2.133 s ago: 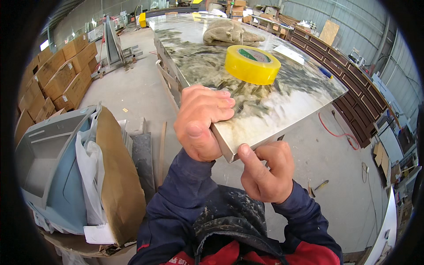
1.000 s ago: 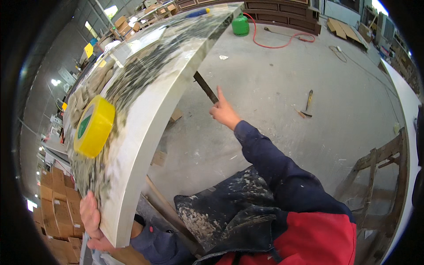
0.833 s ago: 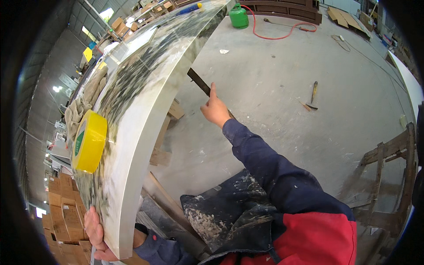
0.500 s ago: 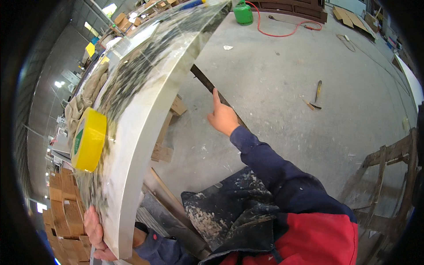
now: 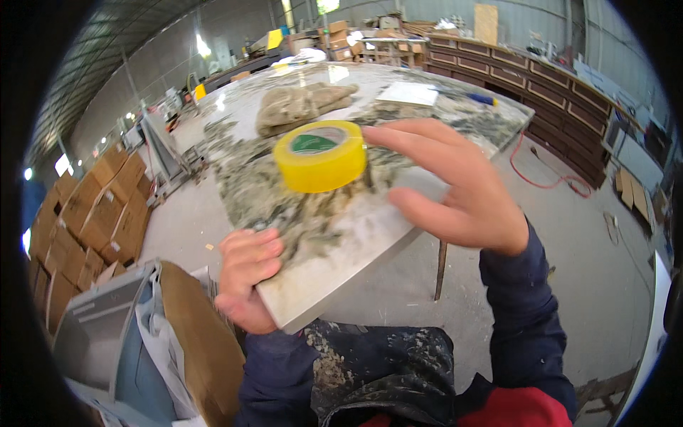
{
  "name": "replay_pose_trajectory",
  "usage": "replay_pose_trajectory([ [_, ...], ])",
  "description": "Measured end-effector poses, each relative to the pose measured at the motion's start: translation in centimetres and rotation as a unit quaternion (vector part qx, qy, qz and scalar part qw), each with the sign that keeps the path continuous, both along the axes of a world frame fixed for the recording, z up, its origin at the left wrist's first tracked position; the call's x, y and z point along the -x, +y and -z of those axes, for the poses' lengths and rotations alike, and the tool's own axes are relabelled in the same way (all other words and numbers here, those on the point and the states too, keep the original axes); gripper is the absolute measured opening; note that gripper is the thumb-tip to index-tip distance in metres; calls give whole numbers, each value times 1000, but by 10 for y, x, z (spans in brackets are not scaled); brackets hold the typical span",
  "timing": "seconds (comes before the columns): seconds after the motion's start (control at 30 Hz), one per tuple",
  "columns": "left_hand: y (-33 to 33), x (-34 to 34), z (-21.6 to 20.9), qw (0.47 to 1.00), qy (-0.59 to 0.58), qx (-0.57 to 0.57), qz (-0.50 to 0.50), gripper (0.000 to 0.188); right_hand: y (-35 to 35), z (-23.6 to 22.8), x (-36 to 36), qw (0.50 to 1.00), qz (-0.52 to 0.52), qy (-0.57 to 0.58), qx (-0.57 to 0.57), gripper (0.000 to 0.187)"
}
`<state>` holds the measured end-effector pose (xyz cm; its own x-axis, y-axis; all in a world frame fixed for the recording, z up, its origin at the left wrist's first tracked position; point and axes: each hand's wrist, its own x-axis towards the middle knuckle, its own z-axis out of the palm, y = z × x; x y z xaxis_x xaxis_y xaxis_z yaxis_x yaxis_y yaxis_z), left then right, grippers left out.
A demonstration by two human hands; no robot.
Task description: The person scrapes a marble slab with a putty knife, then repeatedly rubs the edges with fingers and a roll of yellow tape. The person then moves to a large white marble countertop with a cutout, lifts it, and repositions it on a wooden support frame.
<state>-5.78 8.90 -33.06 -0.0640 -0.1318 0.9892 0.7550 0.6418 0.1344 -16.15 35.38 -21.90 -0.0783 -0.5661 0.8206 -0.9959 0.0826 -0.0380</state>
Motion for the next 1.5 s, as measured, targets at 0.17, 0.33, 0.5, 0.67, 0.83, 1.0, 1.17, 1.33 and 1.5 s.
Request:
replay_pose_trajectory([
  [0.17,0,-5,-18,999,-15,9,33,33,-56,-17,37,974,76,41,-208,54],
  [0.33,-43,1,-56,957,-226,-113,146,43,-68,-24,31,968,85,-20,-236,37],
  [0.5,-53,-1,-94,930,-335,7,150,42,-61,-40,-7,964,41,-82,-251,40],
  [0.67,-37,-23,-96,931,-292,-70,210,10,-48,-43,-35,979,-8,-50,-196,41],
  [0.83,-26,-68,-100,957,-232,-91,152,7,-33,-52,-59,988,4,-17,-153,45],
  [1.0,-36,-104,-107,967,-190,-111,128,9,-7,-60,-68,988,41,-19,-148,49],
  [1.17,-52,-139,-82,991,-23,-42,127,13,35,-47,-81,977,112,119,-139,38],
  [1.33,-15,-196,-54,989,95,-24,107,24,76,-18,-161,958,106,261,-41,37],
  [1.5,-20,-212,-55,987,73,87,118,12,95,-28,-192,971,78,182,-136,43],
])
